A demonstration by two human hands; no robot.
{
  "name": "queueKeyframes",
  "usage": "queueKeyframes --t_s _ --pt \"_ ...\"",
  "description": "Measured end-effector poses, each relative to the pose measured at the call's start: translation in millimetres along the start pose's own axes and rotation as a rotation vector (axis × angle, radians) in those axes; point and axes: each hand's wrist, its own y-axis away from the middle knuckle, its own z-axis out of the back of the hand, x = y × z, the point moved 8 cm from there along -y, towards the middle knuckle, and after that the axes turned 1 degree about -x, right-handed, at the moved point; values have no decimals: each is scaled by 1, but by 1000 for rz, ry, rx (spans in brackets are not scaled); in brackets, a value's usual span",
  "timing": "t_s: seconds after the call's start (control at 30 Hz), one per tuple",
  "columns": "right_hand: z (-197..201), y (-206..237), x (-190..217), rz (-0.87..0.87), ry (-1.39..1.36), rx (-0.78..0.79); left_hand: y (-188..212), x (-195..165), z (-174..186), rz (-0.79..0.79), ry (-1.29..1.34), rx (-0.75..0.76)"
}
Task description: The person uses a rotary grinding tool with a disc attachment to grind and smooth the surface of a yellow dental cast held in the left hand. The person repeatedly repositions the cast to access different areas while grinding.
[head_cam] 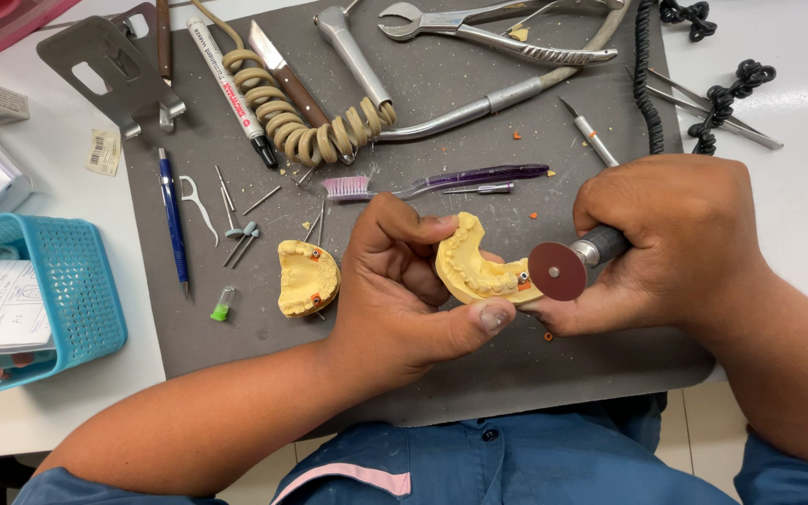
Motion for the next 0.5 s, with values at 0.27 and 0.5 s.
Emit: queueKeyframes --t_s 0.27,0.5 --pt "0 -2 5 30 61 -7 2 -1 0 -15 -46 4" --pt "1 0 6 38 59 -8 2 -3 0 -33 -85 0"
